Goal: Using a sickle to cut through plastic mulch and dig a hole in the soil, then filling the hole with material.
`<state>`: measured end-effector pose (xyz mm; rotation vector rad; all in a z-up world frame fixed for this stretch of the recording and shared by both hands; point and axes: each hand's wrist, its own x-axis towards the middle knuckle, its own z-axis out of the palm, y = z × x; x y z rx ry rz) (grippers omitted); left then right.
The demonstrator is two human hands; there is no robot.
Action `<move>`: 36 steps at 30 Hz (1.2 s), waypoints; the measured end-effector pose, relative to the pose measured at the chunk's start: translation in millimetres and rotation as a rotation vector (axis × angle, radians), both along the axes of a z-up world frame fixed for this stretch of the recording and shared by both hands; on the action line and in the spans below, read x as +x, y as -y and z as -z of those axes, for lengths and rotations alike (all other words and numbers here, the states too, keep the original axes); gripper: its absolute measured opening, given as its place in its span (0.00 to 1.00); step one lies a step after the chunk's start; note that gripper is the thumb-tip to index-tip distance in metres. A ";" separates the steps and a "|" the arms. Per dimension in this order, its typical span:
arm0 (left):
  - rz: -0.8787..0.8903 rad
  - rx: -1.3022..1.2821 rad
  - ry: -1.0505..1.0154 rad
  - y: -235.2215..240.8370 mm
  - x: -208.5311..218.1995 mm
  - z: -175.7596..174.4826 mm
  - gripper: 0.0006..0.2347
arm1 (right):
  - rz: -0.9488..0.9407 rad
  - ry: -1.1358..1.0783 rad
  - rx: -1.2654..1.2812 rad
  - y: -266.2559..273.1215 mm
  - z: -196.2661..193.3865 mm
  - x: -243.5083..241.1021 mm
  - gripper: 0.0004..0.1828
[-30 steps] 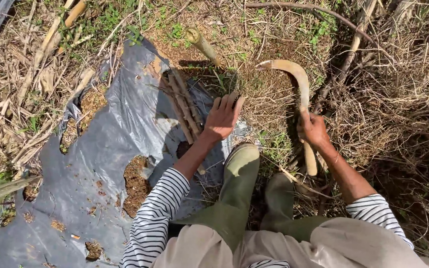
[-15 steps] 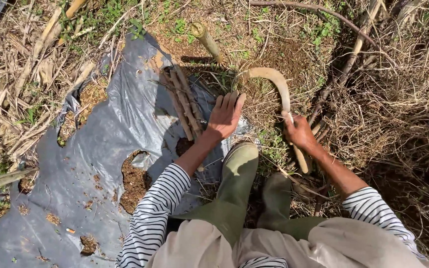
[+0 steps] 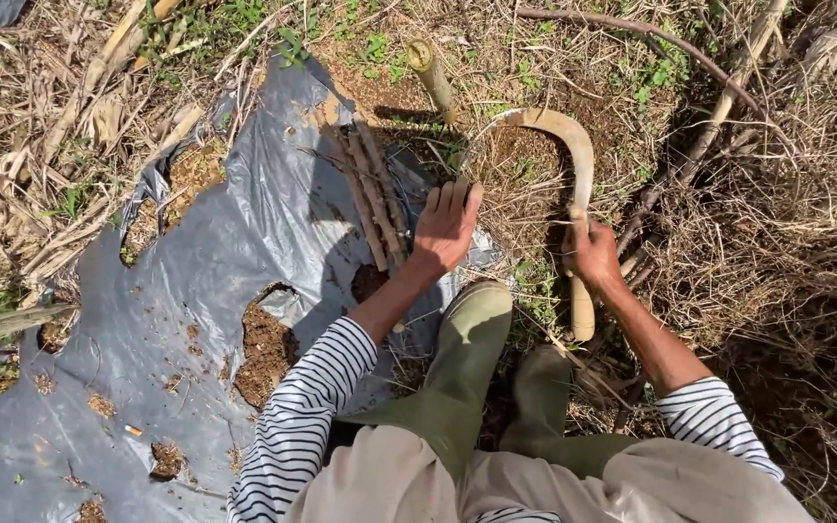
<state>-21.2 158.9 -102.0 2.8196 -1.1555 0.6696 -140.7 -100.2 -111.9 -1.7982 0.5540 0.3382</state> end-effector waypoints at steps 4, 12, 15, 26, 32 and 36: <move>-0.029 0.068 0.067 3.2 2.2 -17.0 0.08 | 0.140 0.071 0.083 -3.9 28.3 5.3 0.30; -0.103 0.064 0.181 -1.5 10.9 -19.7 0.09 | 0.252 0.165 0.159 -16.1 25.0 6.0 0.28; -0.080 0.042 0.157 -3.3 14.4 -8.8 0.13 | -0.188 0.167 -0.079 -10.9 19.6 -5.5 0.14; -0.124 0.102 -0.178 20.3 9.4 -148.5 0.27 | 0.126 0.042 0.161 -14.6 -14.4 -2.8 0.31; -0.056 0.361 -0.220 24.2 32.5 -14.5 0.28 | 0.071 0.097 0.009 30.3 -7.9 -2.3 0.28; 0.032 0.214 -0.033 40.8 14.4 7.4 0.05 | -0.061 0.068 -0.071 50.9 11.5 -35.8 0.31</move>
